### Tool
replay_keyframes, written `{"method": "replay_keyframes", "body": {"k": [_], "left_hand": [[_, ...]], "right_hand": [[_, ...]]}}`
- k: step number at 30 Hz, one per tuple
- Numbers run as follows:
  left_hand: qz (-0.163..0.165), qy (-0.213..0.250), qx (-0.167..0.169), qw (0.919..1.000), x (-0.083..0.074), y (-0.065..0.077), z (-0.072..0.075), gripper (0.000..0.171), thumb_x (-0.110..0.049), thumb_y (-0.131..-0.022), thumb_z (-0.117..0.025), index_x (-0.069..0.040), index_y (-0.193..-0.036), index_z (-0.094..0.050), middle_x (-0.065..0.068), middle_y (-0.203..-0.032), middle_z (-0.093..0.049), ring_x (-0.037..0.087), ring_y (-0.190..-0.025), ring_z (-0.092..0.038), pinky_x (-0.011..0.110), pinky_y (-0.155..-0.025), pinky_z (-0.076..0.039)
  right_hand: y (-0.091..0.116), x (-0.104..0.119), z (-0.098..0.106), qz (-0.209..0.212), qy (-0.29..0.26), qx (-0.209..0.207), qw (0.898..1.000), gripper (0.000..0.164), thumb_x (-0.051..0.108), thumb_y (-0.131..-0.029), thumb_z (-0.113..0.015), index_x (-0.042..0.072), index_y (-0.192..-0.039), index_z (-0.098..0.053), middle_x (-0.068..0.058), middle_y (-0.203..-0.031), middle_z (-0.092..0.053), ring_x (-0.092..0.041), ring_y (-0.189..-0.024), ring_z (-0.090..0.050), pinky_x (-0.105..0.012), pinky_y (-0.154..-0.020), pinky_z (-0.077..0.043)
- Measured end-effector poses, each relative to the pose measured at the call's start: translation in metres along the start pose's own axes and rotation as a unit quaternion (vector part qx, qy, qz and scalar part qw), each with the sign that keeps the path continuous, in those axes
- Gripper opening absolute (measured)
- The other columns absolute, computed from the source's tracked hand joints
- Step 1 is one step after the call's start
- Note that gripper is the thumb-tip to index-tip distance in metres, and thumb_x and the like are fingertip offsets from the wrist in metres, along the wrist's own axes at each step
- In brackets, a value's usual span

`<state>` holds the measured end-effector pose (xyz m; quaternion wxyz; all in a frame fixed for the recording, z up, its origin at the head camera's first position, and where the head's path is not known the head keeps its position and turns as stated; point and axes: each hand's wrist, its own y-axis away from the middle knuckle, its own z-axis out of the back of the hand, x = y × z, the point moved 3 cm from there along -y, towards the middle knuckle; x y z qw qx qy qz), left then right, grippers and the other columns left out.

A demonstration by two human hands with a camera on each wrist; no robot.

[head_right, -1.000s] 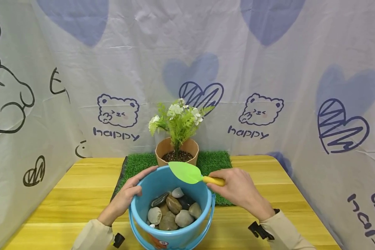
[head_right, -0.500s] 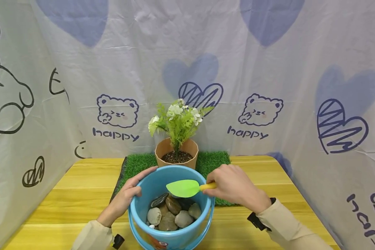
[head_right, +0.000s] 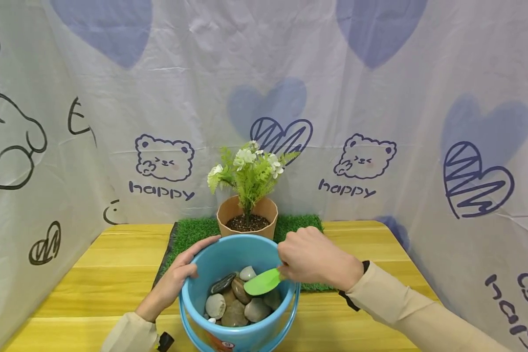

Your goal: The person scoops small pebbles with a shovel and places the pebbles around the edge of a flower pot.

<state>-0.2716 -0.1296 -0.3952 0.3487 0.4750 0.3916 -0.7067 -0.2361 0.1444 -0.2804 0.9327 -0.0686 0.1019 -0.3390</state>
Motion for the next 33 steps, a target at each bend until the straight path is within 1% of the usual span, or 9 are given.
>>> {"method": "replay_keyframes", "body": {"k": [4,7,9,11,15,19,23,28,33], "left_hand": [[-0.005,-0.002,-0.004,1.0,0.0,0.0,0.0,0.079,0.002,-0.076,-0.036,-0.02,-0.152,-0.035,0.015,-0.155,-0.035,0.04,-0.128,-0.047,0.041,-0.086,-0.047],[-0.006,-0.001,-0.006,1.0,0.001,-0.001,0.0,0.079,0.002,-0.076,-0.036,-0.02,-0.152,-0.035,0.014,-0.155,-0.034,0.04,-0.128,-0.046,0.042,-0.086,-0.047],[-0.007,0.001,-0.005,1.0,0.001,-0.001,0.0,0.079,0.001,-0.076,-0.037,-0.02,-0.152,-0.035,0.014,-0.155,-0.035,0.04,-0.127,-0.047,0.042,-0.087,-0.048],[-0.008,0.004,-0.005,0.9999,0.001,-0.001,0.0,0.079,0.001,-0.075,-0.037,-0.019,-0.152,-0.035,0.015,-0.154,-0.035,0.041,-0.127,-0.047,0.042,-0.087,-0.048],[-0.009,0.007,-0.005,0.9999,0.001,0.0,0.0,0.079,0.002,-0.075,-0.037,-0.018,-0.152,-0.036,0.016,-0.152,-0.037,0.041,-0.125,-0.048,0.043,-0.088,-0.049],[-0.007,0.003,-0.011,0.9999,0.001,0.0,0.0,0.079,0.002,-0.075,-0.037,-0.019,-0.151,-0.036,0.015,-0.151,-0.038,0.041,-0.125,-0.048,0.043,-0.088,-0.048],[-0.004,0.002,-0.015,0.9999,0.001,0.001,0.0,0.079,0.002,-0.074,-0.037,-0.019,-0.151,-0.036,0.014,-0.151,-0.039,0.039,-0.126,-0.048,0.044,-0.089,-0.047],[-0.006,0.007,-0.012,0.9999,0.001,0.001,-0.001,0.079,0.003,-0.075,-0.036,-0.018,-0.151,-0.035,0.014,-0.151,-0.039,0.039,-0.127,-0.047,0.044,-0.091,-0.046],[-0.01,0.006,-0.012,0.9999,0.001,0.0,-0.002,0.079,0.003,-0.075,-0.036,-0.02,-0.151,-0.036,0.013,-0.151,-0.039,0.039,-0.127,-0.047,0.044,-0.09,-0.045]], "right_hand": [[-0.008,0.0,0.004,-0.003,-0.017,0.018,1.0,0.058,0.032,-0.083,-0.075,0.026,-0.05,-0.027,0.014,-0.052,-0.011,-0.001,-0.043,-0.016,-0.019,-0.044,-0.013],[-0.01,0.0,0.003,-0.016,-0.055,0.056,0.997,0.056,0.041,-0.075,-0.08,0.026,-0.05,-0.032,0.015,-0.05,-0.017,-0.001,-0.042,-0.022,-0.019,-0.043,-0.017],[-0.01,-0.001,0.002,-0.024,-0.073,0.077,0.994,0.054,0.04,-0.072,-0.083,0.026,-0.051,-0.035,0.014,-0.05,-0.02,-0.001,-0.044,-0.022,-0.019,-0.044,-0.019],[-0.008,-0.002,0.002,-0.029,-0.083,0.088,0.992,0.051,0.034,-0.071,-0.084,0.025,-0.052,-0.037,0.014,-0.051,-0.021,-0.001,-0.045,-0.023,-0.019,-0.044,-0.02],[-0.008,-0.002,0.003,-0.028,-0.08,0.085,0.993,0.05,0.021,-0.072,-0.079,0.024,-0.052,-0.033,0.012,-0.054,-0.016,-0.003,-0.047,-0.017,-0.019,-0.045,-0.018],[-0.011,0.0,0.005,-0.032,-0.069,0.083,0.994,0.055,0.019,-0.071,-0.076,0.024,-0.052,-0.025,0.01,-0.057,-0.009,-0.005,-0.05,-0.011,-0.02,-0.046,-0.015],[-0.017,0.004,0.005,-0.039,-0.061,0.082,0.994,0.057,0.018,-0.07,-0.076,0.024,-0.054,-0.021,0.009,-0.06,-0.007,-0.007,-0.053,-0.008,-0.022,-0.047,-0.013],[-0.021,0.005,-0.001,-0.05,-0.064,0.077,0.994,0.057,0.017,-0.072,-0.077,0.024,-0.054,-0.023,0.009,-0.059,-0.007,-0.006,-0.052,-0.009,-0.021,-0.046,-0.014],[-0.023,0.002,-0.009,-0.059,-0.091,0.072,0.991,0.054,0.017,-0.074,-0.077,0.024,-0.052,-0.028,0.011,-0.054,-0.012,-0.004,-0.047,-0.014,-0.019,-0.043,-0.02]]}}
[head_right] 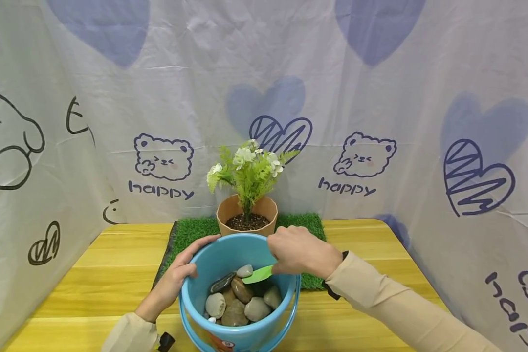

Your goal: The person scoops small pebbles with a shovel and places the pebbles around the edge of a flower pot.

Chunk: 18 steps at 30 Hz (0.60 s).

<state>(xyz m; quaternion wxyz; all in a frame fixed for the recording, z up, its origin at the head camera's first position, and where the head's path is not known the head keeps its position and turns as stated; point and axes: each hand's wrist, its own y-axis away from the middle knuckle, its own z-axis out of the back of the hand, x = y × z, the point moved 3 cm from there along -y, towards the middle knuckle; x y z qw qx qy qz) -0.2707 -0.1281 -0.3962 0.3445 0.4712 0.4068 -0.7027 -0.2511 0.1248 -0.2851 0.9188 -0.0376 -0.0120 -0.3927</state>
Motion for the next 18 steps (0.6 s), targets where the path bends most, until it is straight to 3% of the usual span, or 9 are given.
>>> {"method": "replay_keyframes", "body": {"k": [8,15,18], "left_hand": [[-0.002,0.0,-0.001,1.0,-0.001,0.0,-0.001,0.08,0.003,-0.074,-0.036,-0.02,-0.151,-0.037,0.013,-0.151,-0.039,0.039,-0.126,-0.047,0.045,-0.09,-0.045],[-0.003,0.002,-0.002,1.0,0.0,0.0,0.0,0.079,0.003,-0.075,-0.036,-0.019,-0.151,-0.036,0.014,-0.151,-0.039,0.039,-0.127,-0.046,0.045,-0.091,-0.044],[-0.001,0.002,-0.002,1.0,0.001,0.0,-0.001,0.079,0.003,-0.075,-0.036,-0.019,-0.151,-0.037,0.013,-0.151,-0.039,0.039,-0.127,-0.046,0.045,-0.091,-0.042]], "right_hand": [[-0.006,-0.002,-0.009,-0.018,0.006,-0.018,1.0,0.05,0.022,-0.074,-0.079,0.023,-0.051,-0.034,0.013,-0.047,-0.022,-0.003,-0.043,-0.026,-0.019,-0.041,-0.027],[-0.007,-0.001,-0.014,-0.019,0.005,-0.033,0.999,0.057,0.023,-0.076,-0.08,0.023,-0.052,-0.029,0.012,-0.049,-0.015,-0.004,-0.043,-0.02,-0.019,-0.041,-0.021],[-0.006,-0.002,-0.017,-0.03,-0.011,-0.037,0.999,0.053,0.027,-0.077,-0.08,0.022,-0.05,-0.035,0.013,-0.048,-0.019,-0.002,-0.042,-0.023,-0.019,-0.04,-0.025]]}}
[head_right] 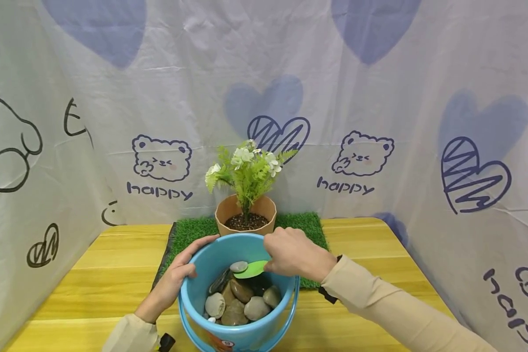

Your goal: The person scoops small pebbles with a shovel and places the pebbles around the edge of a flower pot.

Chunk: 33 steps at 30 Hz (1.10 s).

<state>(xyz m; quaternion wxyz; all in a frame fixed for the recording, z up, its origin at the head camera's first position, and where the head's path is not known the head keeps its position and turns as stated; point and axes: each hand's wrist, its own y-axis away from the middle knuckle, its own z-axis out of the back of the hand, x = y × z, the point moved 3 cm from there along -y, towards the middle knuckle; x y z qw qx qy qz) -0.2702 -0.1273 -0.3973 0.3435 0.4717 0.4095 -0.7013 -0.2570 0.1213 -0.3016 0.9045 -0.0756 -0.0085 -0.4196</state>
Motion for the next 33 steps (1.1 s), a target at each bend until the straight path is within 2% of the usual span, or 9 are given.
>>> {"method": "replay_keyframes", "body": {"k": [5,9,22,29,33], "left_hand": [[-0.001,0.001,0.0,1.0,0.002,0.0,-0.001,0.079,0.003,-0.075,-0.036,-0.021,-0.15,-0.037,0.012,-0.152,-0.039,0.038,-0.126,-0.045,0.044,-0.091,-0.04],[-0.002,0.001,0.0,1.0,0.002,0.0,0.0,0.079,0.003,-0.075,-0.036,-0.02,-0.151,-0.037,0.012,-0.152,-0.038,0.038,-0.127,-0.045,0.043,-0.092,-0.04],[-0.007,0.004,0.008,0.9999,0.0,0.0,0.001,0.079,0.003,-0.075,-0.036,-0.018,-0.152,-0.035,0.013,-0.153,-0.037,0.038,-0.126,-0.045,0.043,-0.092,-0.04],[-0.008,0.008,0.009,0.9999,0.001,0.001,0.001,0.08,0.004,-0.075,-0.036,-0.018,-0.151,-0.035,0.014,-0.152,-0.037,0.038,-0.124,-0.045,0.042,-0.09,-0.04],[-0.01,0.011,0.008,0.9999,0.001,0.001,0.001,0.08,0.004,-0.074,-0.036,-0.017,-0.151,-0.035,0.014,-0.152,-0.038,0.038,-0.125,-0.045,0.042,-0.091,-0.041]], "right_hand": [[0.001,-0.002,-0.006,-0.006,-0.023,-0.005,1.0,0.049,0.03,-0.078,-0.08,0.022,-0.05,-0.04,0.014,-0.049,-0.021,-0.002,-0.044,-0.024,-0.019,-0.041,-0.026],[0.002,-0.003,-0.009,0.009,-0.02,-0.017,1.0,0.053,0.032,-0.079,-0.079,0.024,-0.05,-0.035,0.013,-0.051,-0.016,-0.002,-0.046,-0.018,-0.019,-0.042,-0.02],[0.01,-0.005,-0.009,0.017,-0.005,-0.06,0.998,0.053,0.036,-0.081,-0.077,0.024,-0.051,-0.035,0.013,-0.052,-0.022,-0.001,-0.046,-0.025,-0.018,-0.042,-0.024],[0.011,-0.008,-0.01,0.001,-0.014,-0.065,0.998,0.055,0.04,-0.08,-0.077,0.025,-0.051,-0.033,0.014,-0.051,-0.024,0.0,-0.045,-0.027,-0.019,-0.043,-0.026],[0.013,-0.008,-0.01,0.0,-0.022,-0.068,0.997,0.05,0.04,-0.08,-0.076,0.026,-0.051,-0.038,0.016,-0.051,-0.029,0.001,-0.046,-0.031,-0.019,-0.043,-0.028]]}}
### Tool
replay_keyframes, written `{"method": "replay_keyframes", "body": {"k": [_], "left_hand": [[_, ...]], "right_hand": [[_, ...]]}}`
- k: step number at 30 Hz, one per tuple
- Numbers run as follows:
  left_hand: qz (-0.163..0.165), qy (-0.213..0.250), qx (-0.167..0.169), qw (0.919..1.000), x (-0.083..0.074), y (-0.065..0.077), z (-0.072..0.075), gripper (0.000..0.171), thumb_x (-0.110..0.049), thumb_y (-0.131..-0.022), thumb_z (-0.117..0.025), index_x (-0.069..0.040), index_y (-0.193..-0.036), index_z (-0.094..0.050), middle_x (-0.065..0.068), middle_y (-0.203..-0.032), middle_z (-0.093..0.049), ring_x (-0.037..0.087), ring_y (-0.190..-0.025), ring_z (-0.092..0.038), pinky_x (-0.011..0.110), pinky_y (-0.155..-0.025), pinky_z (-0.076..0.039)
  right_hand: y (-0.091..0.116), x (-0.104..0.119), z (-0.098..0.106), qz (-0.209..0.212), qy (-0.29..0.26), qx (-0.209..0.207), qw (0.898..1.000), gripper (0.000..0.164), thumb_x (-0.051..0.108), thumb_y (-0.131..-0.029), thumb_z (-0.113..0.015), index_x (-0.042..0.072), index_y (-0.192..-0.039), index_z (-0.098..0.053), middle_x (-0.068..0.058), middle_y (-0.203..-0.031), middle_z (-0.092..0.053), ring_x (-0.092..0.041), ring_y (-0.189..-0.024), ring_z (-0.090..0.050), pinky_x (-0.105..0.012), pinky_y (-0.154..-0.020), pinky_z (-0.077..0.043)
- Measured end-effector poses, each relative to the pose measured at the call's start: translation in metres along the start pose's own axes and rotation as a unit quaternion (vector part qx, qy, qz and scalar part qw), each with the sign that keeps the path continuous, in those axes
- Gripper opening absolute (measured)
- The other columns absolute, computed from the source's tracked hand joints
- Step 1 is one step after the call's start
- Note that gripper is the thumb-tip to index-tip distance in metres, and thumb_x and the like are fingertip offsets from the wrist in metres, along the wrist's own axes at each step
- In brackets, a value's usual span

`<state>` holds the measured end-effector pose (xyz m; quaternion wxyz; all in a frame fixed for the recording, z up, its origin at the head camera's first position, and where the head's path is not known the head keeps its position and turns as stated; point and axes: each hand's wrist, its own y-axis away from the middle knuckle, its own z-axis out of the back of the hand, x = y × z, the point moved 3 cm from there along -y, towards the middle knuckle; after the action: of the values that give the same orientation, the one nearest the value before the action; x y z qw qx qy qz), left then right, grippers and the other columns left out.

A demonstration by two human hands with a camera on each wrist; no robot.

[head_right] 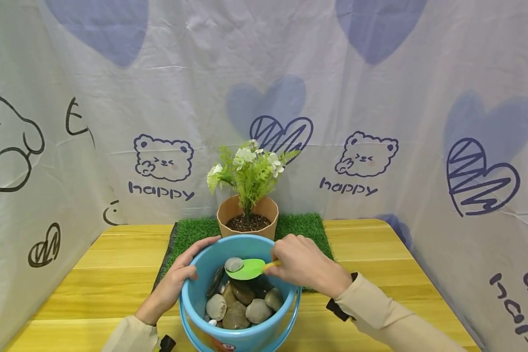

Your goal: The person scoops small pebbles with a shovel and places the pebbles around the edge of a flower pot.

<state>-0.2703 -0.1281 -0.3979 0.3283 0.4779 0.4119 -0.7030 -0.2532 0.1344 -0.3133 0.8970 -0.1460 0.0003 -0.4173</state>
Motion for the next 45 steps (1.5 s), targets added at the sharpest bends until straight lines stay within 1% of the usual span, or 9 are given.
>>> {"method": "replay_keyframes", "body": {"k": [6,10,14,16,21,26,32,37,45], "left_hand": [[-0.001,0.013,0.006,0.9999,0.0,-0.001,-0.001,0.08,0.003,-0.075,-0.035,-0.016,-0.152,-0.034,0.014,-0.153,-0.036,0.04,-0.131,-0.043,0.048,-0.097,-0.044],[-0.001,0.015,0.007,0.9999,0.0,-0.001,0.0,0.079,0.004,-0.075,-0.035,-0.015,-0.152,-0.034,0.014,-0.153,-0.036,0.04,-0.133,-0.043,0.049,-0.098,-0.044],[0.0,0.01,0.005,0.9999,0.0,-0.001,0.0,0.079,0.004,-0.076,-0.035,-0.018,-0.151,-0.035,0.013,-0.153,-0.037,0.039,-0.132,-0.044,0.047,-0.097,-0.044],[0.004,0.011,0.004,0.9999,0.0,-0.001,0.0,0.079,0.004,-0.076,-0.035,-0.019,-0.151,-0.035,0.014,-0.153,-0.037,0.039,-0.131,-0.044,0.046,-0.095,-0.044],[0.022,0.022,0.013,0.9994,0.001,-0.001,0.0,0.079,0.002,-0.077,-0.036,-0.016,-0.154,-0.029,0.017,-0.155,-0.034,0.04,-0.132,-0.044,0.04,-0.09,-0.044],[0.034,0.012,0.007,0.9993,0.002,0.0,0.002,0.08,0.0,-0.078,-0.036,-0.015,-0.155,-0.027,0.017,-0.156,-0.033,0.037,-0.129,-0.045,0.038,-0.085,-0.04],[0.034,0.007,0.0,0.9994,0.0,0.0,0.003,0.08,0.0,-0.077,-0.037,-0.015,-0.155,-0.028,0.018,-0.154,-0.036,0.037,-0.12,-0.048,0.037,-0.082,-0.041],[0.035,0.006,-0.004,0.9994,-0.001,0.0,0.004,0.08,0.0,-0.077,-0.037,-0.015,-0.155,-0.028,0.017,-0.155,-0.035,0.038,-0.119,-0.047,0.037,-0.082,-0.04],[0.052,0.004,-0.015,0.9985,0.002,0.003,0.003,0.079,0.0,-0.078,-0.037,-0.015,-0.155,-0.028,0.015,-0.158,-0.03,0.038,-0.134,-0.042,0.038,-0.092,-0.043]], "right_hand": [[0.002,-0.002,0.002,-0.007,-0.026,0.011,1.0,0.041,0.038,-0.081,-0.076,0.025,-0.054,-0.048,0.015,-0.051,-0.032,0.001,-0.045,-0.031,-0.018,-0.044,-0.028],[0.002,-0.003,0.001,0.007,-0.028,0.018,0.999,0.026,0.03,-0.078,-0.08,0.023,-0.062,-0.061,0.014,-0.056,-0.044,0.001,-0.05,-0.037,-0.017,-0.046,-0.035],[0.002,-0.005,-0.001,0.033,-0.008,0.001,0.999,0.012,0.022,-0.076,-0.08,0.02,-0.072,-0.069,0.011,-0.065,-0.053,0.0,-0.055,-0.041,-0.017,-0.051,-0.038],[0.003,-0.006,-0.003,0.04,0.004,-0.015,0.999,0.01,0.023,-0.076,-0.08,0.02,-0.074,-0.071,0.012,-0.067,-0.052,0.0,-0.056,-0.04,-0.017,-0.051,-0.037],[0.008,-0.009,-0.006,0.059,0.046,-0.057,0.996,0.012,0.03,-0.077,-0.08,0.026,-0.074,-0.069,0.013,-0.066,-0.046,0.002,-0.051,-0.034,-0.017,-0.045,-0.029],[0.012,-0.01,-0.007,0.088,0.079,-0.09,0.989,0.014,0.035,-0.077,-0.08,0.023,-0.082,-0.074,0.012,-0.071,-0.055,0.003,-0.051,-0.038,-0.015,-0.044,-0.027],[0.012,-0.011,-0.005,0.092,0.089,-0.123,0.984,0.016,0.032,-0.077,-0.08,0.02,-0.087,-0.075,0.01,-0.073,-0.06,0.0,-0.055,-0.045,-0.014,-0.044,-0.027],[0.012,-0.013,-0.004,0.092,0.092,-0.132,0.983,0.017,0.03,-0.078,-0.08,0.019,-0.089,-0.074,0.009,-0.075,-0.06,-0.002,-0.057,-0.048,-0.014,-0.045,-0.028],[0.015,-0.021,-0.007,0.106,0.085,-0.139,0.981,0.021,0.031,-0.079,-0.079,0.017,-0.094,-0.075,0.009,-0.075,-0.059,0.001,-0.056,-0.045,-0.013,-0.046,-0.028]]}}
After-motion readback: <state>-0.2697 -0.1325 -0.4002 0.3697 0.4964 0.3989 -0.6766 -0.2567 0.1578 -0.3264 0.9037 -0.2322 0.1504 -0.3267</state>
